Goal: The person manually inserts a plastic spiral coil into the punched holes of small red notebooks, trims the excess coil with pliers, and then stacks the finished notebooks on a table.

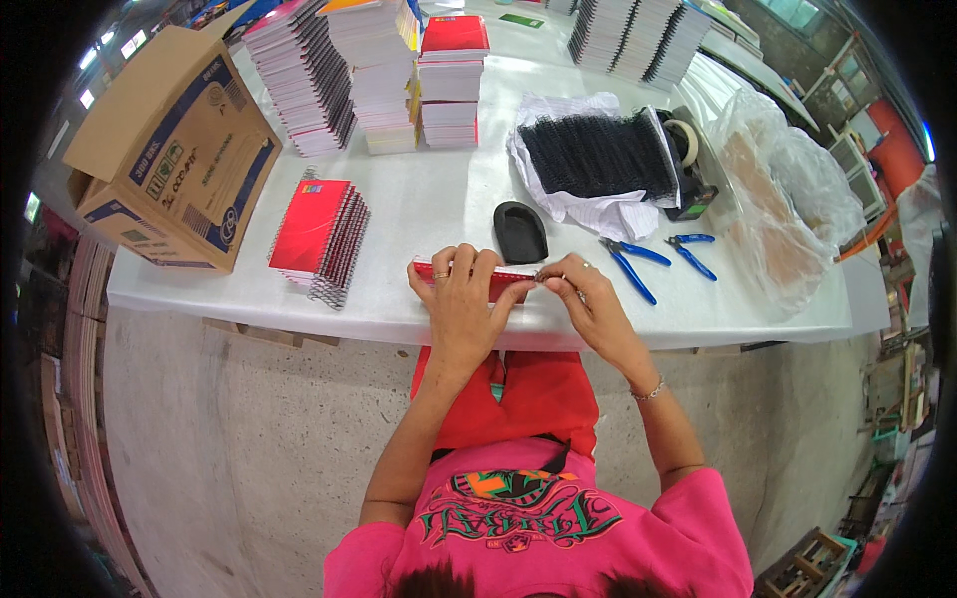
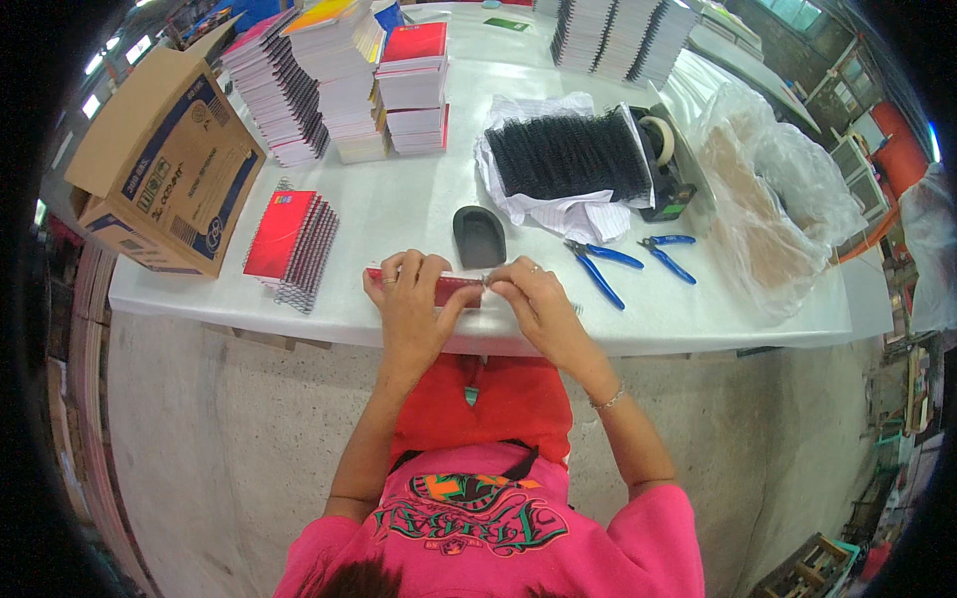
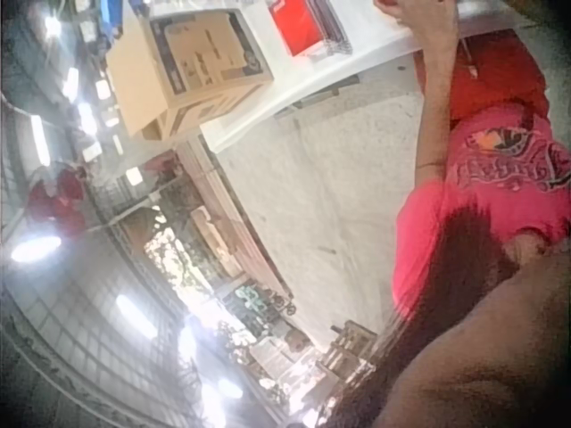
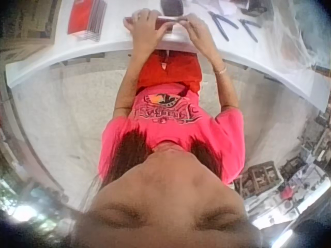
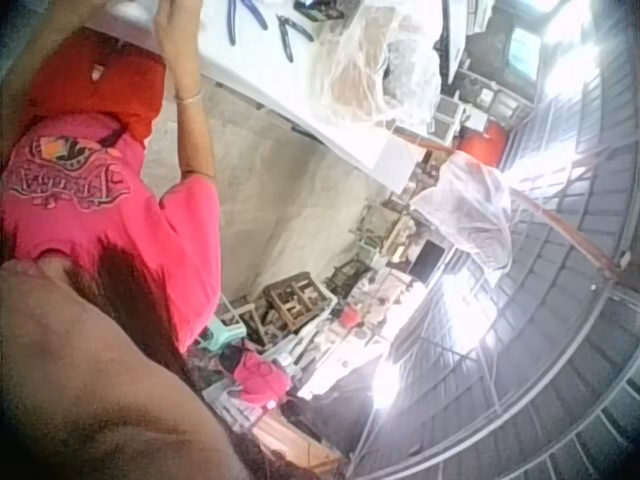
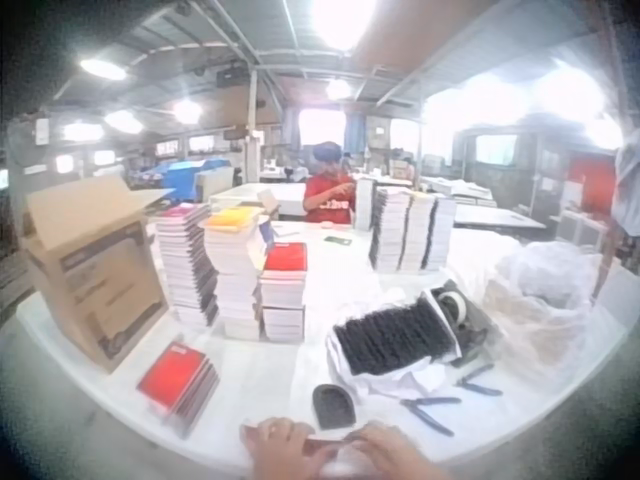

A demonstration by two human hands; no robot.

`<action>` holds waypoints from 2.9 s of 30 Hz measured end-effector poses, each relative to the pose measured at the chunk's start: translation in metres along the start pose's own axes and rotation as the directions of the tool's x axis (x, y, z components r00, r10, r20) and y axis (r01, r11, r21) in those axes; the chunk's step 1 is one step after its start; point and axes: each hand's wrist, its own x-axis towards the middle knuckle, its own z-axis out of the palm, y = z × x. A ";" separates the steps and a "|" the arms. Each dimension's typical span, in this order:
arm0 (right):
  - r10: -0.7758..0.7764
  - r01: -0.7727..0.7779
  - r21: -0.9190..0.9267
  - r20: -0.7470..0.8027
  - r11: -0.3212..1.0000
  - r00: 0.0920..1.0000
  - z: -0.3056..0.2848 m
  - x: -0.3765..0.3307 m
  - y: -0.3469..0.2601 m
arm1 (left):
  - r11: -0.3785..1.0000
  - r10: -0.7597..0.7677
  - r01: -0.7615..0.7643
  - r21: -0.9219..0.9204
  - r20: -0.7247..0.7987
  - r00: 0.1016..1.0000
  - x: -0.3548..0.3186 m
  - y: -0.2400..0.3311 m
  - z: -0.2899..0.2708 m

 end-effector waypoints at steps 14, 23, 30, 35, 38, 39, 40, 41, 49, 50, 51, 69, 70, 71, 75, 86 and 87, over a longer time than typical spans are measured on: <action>-0.265 0.216 -0.391 -0.075 0.895 0.961 0.004 0.019 -0.010 | 0.956 -0.090 0.086 -0.281 0.001 0.996 0.000 -0.011 -0.018; -0.163 0.197 -0.096 0.279 0.976 0.946 -0.028 0.075 0.018 | 0.841 -0.219 0.206 -0.501 0.034 0.975 -0.009 -0.025 -0.015; 0.114 0.006 -0.228 0.507 0.974 0.854 -0.023 0.090 0.040 | 0.855 -0.040 0.080 -0.513 0.088 0.995 0.006 -0.068 -0.025; -0.035 0.146 -0.250 0.400 0.957 0.916 -0.020 0.075 0.049 | 0.832 0.036 0.033 -0.554 0.112 0.993 0.010 -0.080 -0.020; -0.025 0.111 -0.214 0.366 0.970 0.930 -0.023 0.069 0.058 | 0.820 0.029 0.042 -0.571 0.115 0.993 0.011 -0.075 -0.011; 0.022 0.051 -0.193 0.359 0.980 0.933 -0.023 0.067 0.058 | 0.810 0.019 0.051 -0.584 0.113 0.993 0.012 -0.073 -0.010; 0.023 0.030 -0.146 0.350 0.989 0.937 -0.022 0.066 0.056 | 0.803 0.006 0.060 -0.593 0.108 0.994 0.012 -0.073 -0.011; 0.024 0.010 -0.099 0.340 0.995 0.940 -0.022 0.064 0.053 | 0.802 -0.004 0.071 -0.593 0.114 0.993 0.011 -0.074 -0.010; -0.092 -0.340 0.879 0.389 0.334 0.917 -0.028 0.032 0.038 | 0.813 -0.004 0.065 -0.578 0.107 0.994 0.012 -0.073 -0.005; -0.150 -0.363 0.785 0.492 0.501 0.857 -0.031 0.040 0.035 | 0.817 0.002 0.061 -0.574 0.108 0.994 0.011 -0.075 -0.005; -0.045 -0.320 0.607 0.508 0.727 0.860 -0.031 0.041 0.028 | 0.820 0.008 0.057 -0.570 0.110 0.994 0.010 -0.076 -0.006; 0.145 -0.135 -0.120 0.085 0.984 0.986 -0.028 0.041 0.009 | 0.741 -0.010 0.120 -0.661 0.167 0.986 0.009 -0.071 -0.009; 0.149 -0.168 0.088 0.191 0.982 0.970 -0.030 0.041 0.006 | 0.734 -0.036 0.147 -0.663 0.178 0.983 0.006 -0.072 -0.009; 0.130 -0.218 0.287 0.295 0.933 0.946 -0.035 0.040 0.003 | 0.733 -0.022 0.115 -0.670 0.145 0.989 0.006 -0.074 -0.008; 0.105 -0.093 -0.093 0.137 0.991 0.985 -0.025 0.036 0.011 | 0.629 -0.050 0.170 -0.759 0.178 0.983 0.005 -0.071 -0.004; 0.091 -0.095 0.017 0.161 0.995 0.983 -0.031 0.051 0.003 | 0.464 -0.041 0.219 -0.858 0.226 0.973 0.009 -0.072 -0.004; 0.087 -0.156 0.249 0.268 0.956 0.960 -0.041 0.048 -0.004 | 0.488 -0.032 0.209 -0.847 0.222 0.975 0.011 -0.072 -0.005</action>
